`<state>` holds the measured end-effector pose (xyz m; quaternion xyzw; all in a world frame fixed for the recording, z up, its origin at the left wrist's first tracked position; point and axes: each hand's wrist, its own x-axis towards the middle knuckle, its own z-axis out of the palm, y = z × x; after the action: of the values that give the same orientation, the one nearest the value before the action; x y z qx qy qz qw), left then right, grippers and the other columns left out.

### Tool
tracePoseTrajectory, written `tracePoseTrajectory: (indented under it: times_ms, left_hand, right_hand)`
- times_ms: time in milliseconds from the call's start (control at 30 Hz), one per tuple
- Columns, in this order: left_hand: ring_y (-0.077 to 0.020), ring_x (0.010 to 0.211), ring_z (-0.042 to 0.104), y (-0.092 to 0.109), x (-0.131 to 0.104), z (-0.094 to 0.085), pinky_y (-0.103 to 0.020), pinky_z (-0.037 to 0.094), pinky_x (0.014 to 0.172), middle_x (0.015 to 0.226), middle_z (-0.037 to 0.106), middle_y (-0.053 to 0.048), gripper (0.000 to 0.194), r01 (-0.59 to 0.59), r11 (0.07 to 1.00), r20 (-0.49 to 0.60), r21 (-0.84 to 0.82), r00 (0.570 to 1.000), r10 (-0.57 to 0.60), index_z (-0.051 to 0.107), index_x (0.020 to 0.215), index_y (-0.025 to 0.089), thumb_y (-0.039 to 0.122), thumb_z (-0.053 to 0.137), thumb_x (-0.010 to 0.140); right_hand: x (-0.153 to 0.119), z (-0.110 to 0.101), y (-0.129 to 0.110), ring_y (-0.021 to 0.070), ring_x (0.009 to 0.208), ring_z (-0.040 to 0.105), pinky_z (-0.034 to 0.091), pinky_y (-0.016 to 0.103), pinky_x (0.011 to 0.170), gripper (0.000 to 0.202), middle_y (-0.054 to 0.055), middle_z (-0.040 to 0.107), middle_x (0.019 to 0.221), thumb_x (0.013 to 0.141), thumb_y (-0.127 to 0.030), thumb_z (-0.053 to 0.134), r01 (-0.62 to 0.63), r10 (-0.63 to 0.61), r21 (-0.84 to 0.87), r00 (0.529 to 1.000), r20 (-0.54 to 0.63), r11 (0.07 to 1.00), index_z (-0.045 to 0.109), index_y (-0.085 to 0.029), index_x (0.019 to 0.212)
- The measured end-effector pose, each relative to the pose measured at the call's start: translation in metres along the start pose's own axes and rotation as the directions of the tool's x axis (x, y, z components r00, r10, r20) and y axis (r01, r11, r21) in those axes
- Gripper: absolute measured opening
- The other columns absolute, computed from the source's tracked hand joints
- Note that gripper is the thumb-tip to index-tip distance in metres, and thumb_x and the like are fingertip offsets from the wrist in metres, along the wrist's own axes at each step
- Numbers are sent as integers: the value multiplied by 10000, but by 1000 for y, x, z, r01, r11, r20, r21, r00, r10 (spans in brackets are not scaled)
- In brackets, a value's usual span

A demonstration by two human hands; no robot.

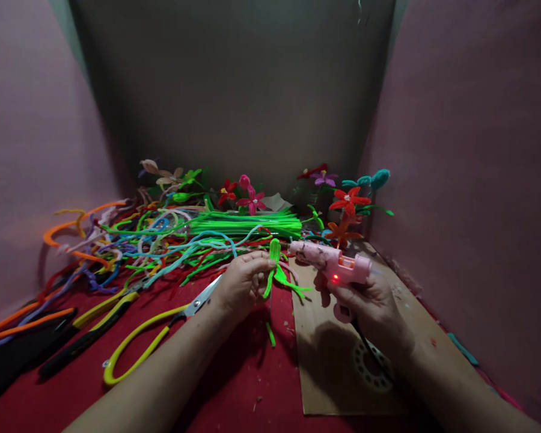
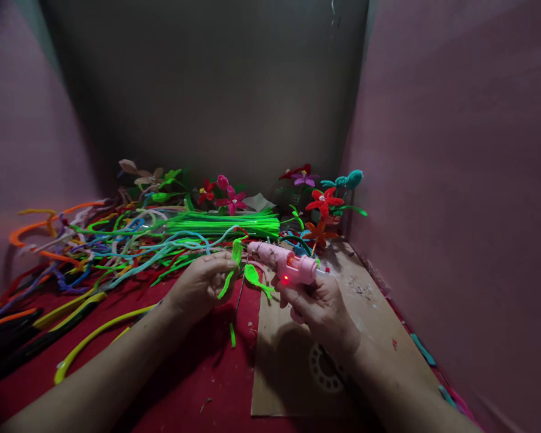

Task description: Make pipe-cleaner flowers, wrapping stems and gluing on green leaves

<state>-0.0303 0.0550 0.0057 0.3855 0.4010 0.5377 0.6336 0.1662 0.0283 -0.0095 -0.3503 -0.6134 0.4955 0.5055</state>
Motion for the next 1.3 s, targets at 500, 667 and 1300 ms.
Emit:
tracePoseTrajectory:
  times_ms: [500,667,1300]
  left_hand:
    - [-63,388,347,7,-5,3,-191,208,354,446,400,45,190,-27,1000,5,6,1000,27,485,523,188,75,624,586]
    - [-61,377,342,3,-1,1,-189,234,356,438,400,50,178,-21,999,-14,27,1000,21,489,529,185,108,642,576]
    - [-33,319,264,-4,2,-1,-185,175,331,409,345,79,160,-36,998,22,59,999,35,486,530,169,179,638,580]
  right_hand:
    - [-2,-4,5,74,471,400,297,208,398,272,22,539,659,791,-392,613,-2,2,-17,1000,0,1000,617,-137,886]
    - [-1,-3,6,70,466,388,281,204,397,283,19,528,635,777,-391,623,-24,24,1,1000,-17,1000,609,-128,882]
    - [-1,-2,7,109,525,476,325,221,404,247,45,542,656,754,-379,624,23,-24,-20,997,-79,1000,595,-134,739]
